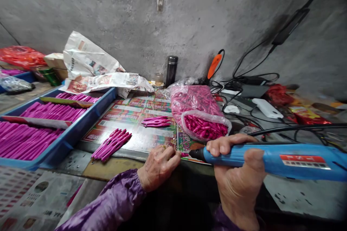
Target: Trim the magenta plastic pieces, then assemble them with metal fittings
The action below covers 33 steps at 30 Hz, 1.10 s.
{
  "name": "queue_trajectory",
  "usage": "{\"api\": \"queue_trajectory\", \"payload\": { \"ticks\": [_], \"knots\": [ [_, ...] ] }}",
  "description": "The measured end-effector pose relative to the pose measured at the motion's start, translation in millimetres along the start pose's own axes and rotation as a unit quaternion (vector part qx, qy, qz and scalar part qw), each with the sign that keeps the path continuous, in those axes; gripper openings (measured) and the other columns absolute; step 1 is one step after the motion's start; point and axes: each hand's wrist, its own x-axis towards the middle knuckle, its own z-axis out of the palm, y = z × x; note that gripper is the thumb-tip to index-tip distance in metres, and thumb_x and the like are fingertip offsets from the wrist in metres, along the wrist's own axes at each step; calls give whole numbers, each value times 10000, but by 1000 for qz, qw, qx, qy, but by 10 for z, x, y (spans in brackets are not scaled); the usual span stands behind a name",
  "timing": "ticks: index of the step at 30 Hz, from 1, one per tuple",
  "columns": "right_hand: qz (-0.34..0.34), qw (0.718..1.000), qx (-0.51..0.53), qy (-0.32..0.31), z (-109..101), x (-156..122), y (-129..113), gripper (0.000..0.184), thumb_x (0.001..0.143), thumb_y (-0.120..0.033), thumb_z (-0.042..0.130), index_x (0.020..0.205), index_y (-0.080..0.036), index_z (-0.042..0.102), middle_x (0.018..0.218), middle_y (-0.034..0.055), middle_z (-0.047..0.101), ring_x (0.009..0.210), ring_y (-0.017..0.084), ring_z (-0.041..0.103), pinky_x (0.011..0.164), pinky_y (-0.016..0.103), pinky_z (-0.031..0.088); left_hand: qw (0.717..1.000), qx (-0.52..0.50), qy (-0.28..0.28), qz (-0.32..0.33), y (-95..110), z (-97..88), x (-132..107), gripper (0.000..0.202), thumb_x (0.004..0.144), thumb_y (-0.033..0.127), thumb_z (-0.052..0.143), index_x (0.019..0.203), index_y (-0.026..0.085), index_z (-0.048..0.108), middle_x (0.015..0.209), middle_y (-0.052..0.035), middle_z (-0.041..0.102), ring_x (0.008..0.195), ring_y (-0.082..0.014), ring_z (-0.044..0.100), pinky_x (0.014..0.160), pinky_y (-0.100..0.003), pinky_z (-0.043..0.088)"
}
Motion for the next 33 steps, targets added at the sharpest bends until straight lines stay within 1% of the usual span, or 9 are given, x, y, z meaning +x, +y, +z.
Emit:
{"api": "queue_trajectory", "payload": {
  "ticks": [3, 9, 11, 15, 17, 20, 23, 28, 33],
  "knots": [
    [-1, 1000, 3, 3, 3, -3, -13, 372, 824, -570, 730, 833, -221, 601, 614, -59, 527, 528, 139, 493, 570, 304, 478, 1000, -13, -4, -7, 2, -13, -1, 180, 1031, 119, 437, 1007, 135, 614, 718, -15, 602, 596, -144, 515, 558, -276, 396],
    [-5, 1000, -2, 2, 21, -8, -19, 378, 830, -580, 724, 844, -223, 604, 627, -56, 528, 532, 143, 498, 565, 305, 479, 998, -52, 7, -35, 19, -15, 6, 165, 1017, 138, 511, 866, 153, 577, 715, -13, 601, 614, -134, 542, 586, -261, 415],
    [-8, 1000, -5, 4, 21, -8, -11, 381, 826, -583, 725, 844, -222, 605, 622, -56, 522, 528, 143, 494, 560, 304, 480, 998, -54, 11, -34, 24, -28, 14, 152, 1019, 136, 502, 890, 151, 580, 719, -15, 609, 622, -138, 552, 590, -263, 428],
    [-11, 1000, -7, 7, 16, -7, -9, 401, 815, -599, 730, 836, -219, 604, 617, -56, 523, 523, 142, 491, 557, 306, 484, 999, -43, 0, -12, 14, -66, 20, 152, 1028, 119, 460, 1086, 128, 600, 799, -33, 655, 667, -147, 585, 622, -272, 465],
    [-11, 1000, -8, 10, 14, -8, -18, 398, 813, -591, 736, 828, -217, 601, 611, -57, 525, 518, 143, 493, 556, 306, 483, 1000, -31, 3, -3, 5, -67, 11, 169, 1016, 107, 477, 1136, 128, 595, 827, -39, 665, 672, -149, 587, 623, -274, 470],
    [-11, 1000, -9, 11, 13, -11, -24, 379, 818, -572, 737, 826, -218, 601, 601, -59, 530, 513, 144, 499, 558, 305, 481, 1000, -13, 7, 0, 0, -47, -6, 166, 998, 100, 505, 1133, 134, 595, 800, -28, 652, 643, -146, 567, 592, -271, 452],
    [-12, 1000, -11, 7, 8, -13, -11, 385, 824, -583, 730, 839, -220, 603, 603, -59, 531, 513, 145, 497, 558, 307, 479, 1000, 0, 3, 2, 2, -37, -14, 158, 1004, 106, 486, 1111, 138, 597, 765, -21, 636, 622, -146, 550, 567, -271, 434],
    [-10, 1000, -5, 15, 6, -5, -2, 392, 809, -592, 733, 833, -226, 595, 607, -61, 529, 515, 143, 492, 557, 304, 477, 999, -39, 0, -17, 6, -58, -7, 146, 1016, 115, 487, 1109, 130, 598, 790, -33, 650, 660, -146, 576, 601, -268, 451],
    [12, 999, 27, 24, 23, -19, -43, 464, 759, -658, 760, 811, -230, 587, 594, -68, 507, 514, 134, 485, 568, 294, 482, 997, -61, 22, -37, 16, -29, -18, 70, 994, 101, 543, 1014, 140, 597, 789, -25, 652, 669, -135, 584, 631, -257, 445]
  ]
}}
